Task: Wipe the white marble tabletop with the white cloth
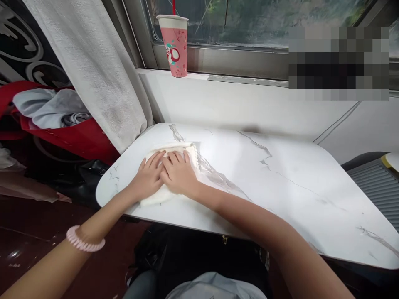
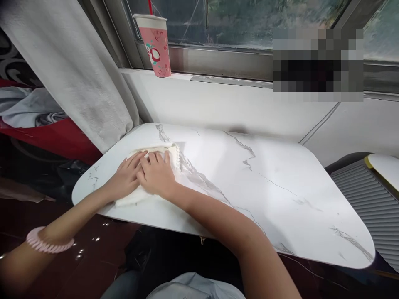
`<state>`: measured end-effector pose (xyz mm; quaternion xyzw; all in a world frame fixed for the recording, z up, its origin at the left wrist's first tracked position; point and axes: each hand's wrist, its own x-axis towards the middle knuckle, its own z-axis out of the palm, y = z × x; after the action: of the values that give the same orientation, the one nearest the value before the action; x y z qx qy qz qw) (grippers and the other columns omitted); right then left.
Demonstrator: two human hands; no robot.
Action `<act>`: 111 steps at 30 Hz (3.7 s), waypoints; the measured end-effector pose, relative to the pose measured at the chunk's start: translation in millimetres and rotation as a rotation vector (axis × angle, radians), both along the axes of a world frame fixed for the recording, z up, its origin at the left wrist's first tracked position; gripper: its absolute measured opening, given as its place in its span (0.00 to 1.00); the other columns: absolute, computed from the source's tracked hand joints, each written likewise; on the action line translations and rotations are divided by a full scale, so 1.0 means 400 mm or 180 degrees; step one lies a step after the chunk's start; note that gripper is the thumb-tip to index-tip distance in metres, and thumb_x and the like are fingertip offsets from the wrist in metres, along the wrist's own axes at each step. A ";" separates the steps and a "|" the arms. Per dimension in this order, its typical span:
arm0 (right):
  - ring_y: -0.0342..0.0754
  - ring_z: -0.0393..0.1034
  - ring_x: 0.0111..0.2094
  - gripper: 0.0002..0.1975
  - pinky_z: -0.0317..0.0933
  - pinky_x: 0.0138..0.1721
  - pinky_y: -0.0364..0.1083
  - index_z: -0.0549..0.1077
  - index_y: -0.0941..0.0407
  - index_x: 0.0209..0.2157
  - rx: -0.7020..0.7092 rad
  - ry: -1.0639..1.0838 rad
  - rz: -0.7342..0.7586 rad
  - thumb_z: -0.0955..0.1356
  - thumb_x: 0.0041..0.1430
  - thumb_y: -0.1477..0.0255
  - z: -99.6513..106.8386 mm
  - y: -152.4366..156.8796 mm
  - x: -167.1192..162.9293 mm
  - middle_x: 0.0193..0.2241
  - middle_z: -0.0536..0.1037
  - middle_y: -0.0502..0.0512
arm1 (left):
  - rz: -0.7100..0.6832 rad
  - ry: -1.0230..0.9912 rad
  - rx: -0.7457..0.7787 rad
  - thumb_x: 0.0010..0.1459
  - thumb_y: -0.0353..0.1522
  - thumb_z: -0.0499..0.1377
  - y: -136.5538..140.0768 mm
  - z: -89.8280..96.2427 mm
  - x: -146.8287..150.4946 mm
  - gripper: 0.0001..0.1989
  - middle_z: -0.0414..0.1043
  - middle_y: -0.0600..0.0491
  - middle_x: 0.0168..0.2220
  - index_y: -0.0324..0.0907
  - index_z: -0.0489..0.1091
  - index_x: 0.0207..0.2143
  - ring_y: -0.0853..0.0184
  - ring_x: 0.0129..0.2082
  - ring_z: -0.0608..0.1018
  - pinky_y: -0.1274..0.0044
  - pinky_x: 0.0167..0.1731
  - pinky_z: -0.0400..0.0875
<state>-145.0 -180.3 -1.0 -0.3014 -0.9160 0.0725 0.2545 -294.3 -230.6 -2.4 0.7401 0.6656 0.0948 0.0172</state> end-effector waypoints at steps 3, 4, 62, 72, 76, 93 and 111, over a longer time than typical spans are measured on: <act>0.57 0.55 0.60 0.21 0.41 0.65 0.64 0.65 0.63 0.57 -0.0027 -0.0060 0.0232 0.57 0.67 0.69 0.007 -0.069 0.045 0.56 0.68 0.65 | 0.0082 0.0134 0.0008 0.64 0.38 0.41 -0.097 0.000 0.047 0.33 0.48 0.41 0.69 0.42 0.41 0.69 0.51 0.68 0.51 0.49 0.61 0.49; 0.58 0.54 0.61 0.22 0.40 0.65 0.64 0.65 0.63 0.57 -0.0053 -0.0083 0.0271 0.57 0.67 0.69 0.009 -0.088 0.059 0.56 0.67 0.66 | 0.0099 0.0175 0.0035 0.64 0.37 0.41 -0.121 0.000 0.062 0.33 0.48 0.41 0.69 0.42 0.40 0.70 0.51 0.68 0.51 0.49 0.61 0.50; 0.54 0.64 0.54 0.18 0.46 0.61 0.55 0.72 0.56 0.47 -0.0409 0.0381 -0.0841 0.57 0.61 0.76 -0.014 0.486 0.202 0.50 0.74 0.58 | -0.0154 0.0137 -0.0124 0.67 0.36 0.44 0.531 0.024 0.263 0.26 0.45 0.45 0.70 0.39 0.53 0.66 0.58 0.69 0.49 0.54 0.64 0.45; 0.53 0.64 0.53 0.20 0.49 0.60 0.54 0.72 0.57 0.48 -0.0328 0.0358 -0.0525 0.56 0.60 0.76 -0.011 0.355 0.288 0.52 0.74 0.59 | 0.0013 0.0127 -0.0112 0.66 0.37 0.44 0.374 0.031 0.352 0.27 0.45 0.43 0.70 0.41 0.52 0.66 0.55 0.69 0.49 0.50 0.63 0.46; 0.53 0.64 0.55 0.20 0.48 0.61 0.55 0.72 0.57 0.49 -0.0303 0.0289 -0.0504 0.56 0.61 0.75 -0.008 0.275 0.344 0.53 0.73 0.60 | -0.0068 0.0051 -0.0085 0.66 0.37 0.44 0.297 0.028 0.403 0.27 0.45 0.42 0.70 0.39 0.53 0.66 0.53 0.69 0.49 0.48 0.62 0.46; 0.54 0.59 0.62 0.20 0.47 0.64 0.63 0.66 0.49 0.55 -0.0379 0.0351 -0.1099 0.57 0.63 0.73 -0.013 -0.126 0.659 0.60 0.68 0.56 | -0.1451 -0.0002 -0.0568 0.65 0.42 0.45 0.011 0.044 0.657 0.34 0.40 0.34 0.69 0.33 0.50 0.68 0.40 0.69 0.45 0.37 0.58 0.41; 0.57 0.67 0.52 0.14 0.58 0.54 0.58 0.73 0.53 0.41 -0.0733 0.0853 -0.0454 0.61 0.54 0.73 0.010 0.088 0.688 0.48 0.75 0.59 | -0.1060 0.0129 -0.0364 0.67 0.42 0.40 0.127 0.029 0.696 0.31 0.45 0.33 0.69 0.33 0.52 0.66 0.43 0.69 0.47 0.40 0.59 0.44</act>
<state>130.0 -145.3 3.1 -0.3803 -0.8359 0.1981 0.3425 -15.7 -179.6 9.3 0.8396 0.5384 0.0377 0.0613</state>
